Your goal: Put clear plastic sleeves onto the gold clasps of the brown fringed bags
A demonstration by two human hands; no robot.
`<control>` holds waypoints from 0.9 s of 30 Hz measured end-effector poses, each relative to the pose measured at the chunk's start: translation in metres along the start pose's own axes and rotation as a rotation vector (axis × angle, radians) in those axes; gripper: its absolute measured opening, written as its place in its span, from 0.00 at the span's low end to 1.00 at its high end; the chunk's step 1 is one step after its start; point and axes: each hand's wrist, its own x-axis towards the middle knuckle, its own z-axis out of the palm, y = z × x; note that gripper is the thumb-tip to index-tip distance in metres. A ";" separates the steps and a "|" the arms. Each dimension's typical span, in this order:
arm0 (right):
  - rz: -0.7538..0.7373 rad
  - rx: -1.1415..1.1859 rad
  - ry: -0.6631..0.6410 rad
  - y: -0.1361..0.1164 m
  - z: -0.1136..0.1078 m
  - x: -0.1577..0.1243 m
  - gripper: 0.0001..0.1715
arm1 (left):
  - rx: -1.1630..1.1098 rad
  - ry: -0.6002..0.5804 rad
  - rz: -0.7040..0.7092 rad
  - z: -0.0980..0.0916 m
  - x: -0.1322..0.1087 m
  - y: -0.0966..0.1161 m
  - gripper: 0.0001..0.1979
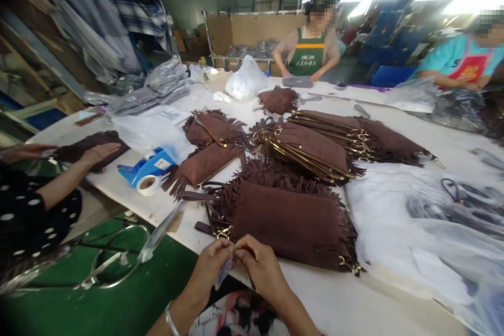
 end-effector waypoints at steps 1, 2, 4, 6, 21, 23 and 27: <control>0.007 -0.014 0.000 0.001 0.001 0.003 0.09 | -0.024 -0.002 -0.009 -0.001 0.002 -0.002 0.10; 0.021 -0.025 0.001 0.001 0.002 0.005 0.09 | -0.049 -0.007 -0.015 -0.003 0.003 -0.003 0.09; 0.052 -0.045 0.012 0.001 0.004 0.007 0.09 | -0.065 -0.016 -0.019 -0.004 0.005 -0.005 0.08; 0.070 -0.069 0.030 -0.001 0.007 0.008 0.09 | -0.041 -0.021 -0.023 -0.006 0.006 -0.005 0.08; 0.114 -0.497 0.037 -0.006 0.008 0.016 0.10 | -0.008 -0.009 0.042 -0.008 0.009 -0.014 0.05; 0.131 -0.561 0.057 -0.006 0.008 0.015 0.11 | 0.002 -0.009 0.058 -0.007 0.008 -0.016 0.06; 0.170 -0.626 0.031 -0.010 0.007 0.017 0.15 | -0.012 0.003 0.052 -0.004 0.006 -0.014 0.07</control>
